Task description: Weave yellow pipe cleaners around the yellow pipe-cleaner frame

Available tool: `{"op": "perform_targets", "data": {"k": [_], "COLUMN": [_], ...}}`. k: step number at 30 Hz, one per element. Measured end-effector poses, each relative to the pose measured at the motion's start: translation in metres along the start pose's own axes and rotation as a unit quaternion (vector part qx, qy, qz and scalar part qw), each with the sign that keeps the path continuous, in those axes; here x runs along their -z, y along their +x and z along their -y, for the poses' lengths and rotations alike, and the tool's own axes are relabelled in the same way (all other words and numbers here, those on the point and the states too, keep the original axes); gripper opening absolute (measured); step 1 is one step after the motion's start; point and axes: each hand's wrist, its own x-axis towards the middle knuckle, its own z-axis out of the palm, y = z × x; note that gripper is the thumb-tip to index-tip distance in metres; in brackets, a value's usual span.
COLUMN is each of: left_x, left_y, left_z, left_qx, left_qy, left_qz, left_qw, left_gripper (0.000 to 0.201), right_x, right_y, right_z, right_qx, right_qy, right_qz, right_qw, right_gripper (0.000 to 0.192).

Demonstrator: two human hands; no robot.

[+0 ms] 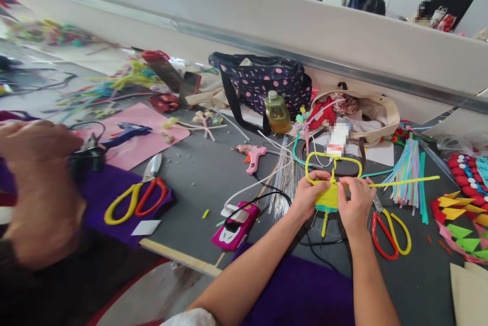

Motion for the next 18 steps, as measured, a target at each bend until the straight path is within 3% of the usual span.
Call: {"op": "perform_targets", "data": {"k": [9, 18], "left_x": [0.0006, 0.0006], "left_y": [0.0009, -0.0004], "left_z": [-0.0031, -0.0023], "left_qx": [0.004, -0.003], "left_qy": [-0.022, -0.001], "left_qz": [0.000, -0.012], "left_qw": [1.000, 1.000], "left_gripper": [0.027, 0.024], "right_x": [0.0037, 0.0044], "right_y": [0.0037, 0.0039], "right_z": [-0.0011, -0.0014], "right_qx": [0.107, 0.077], "right_qy": [-0.063, -0.069], "right_qz": [0.029, 0.072], "right_qw": [0.992, 0.992], "right_gripper": [0.016, 0.012]}}
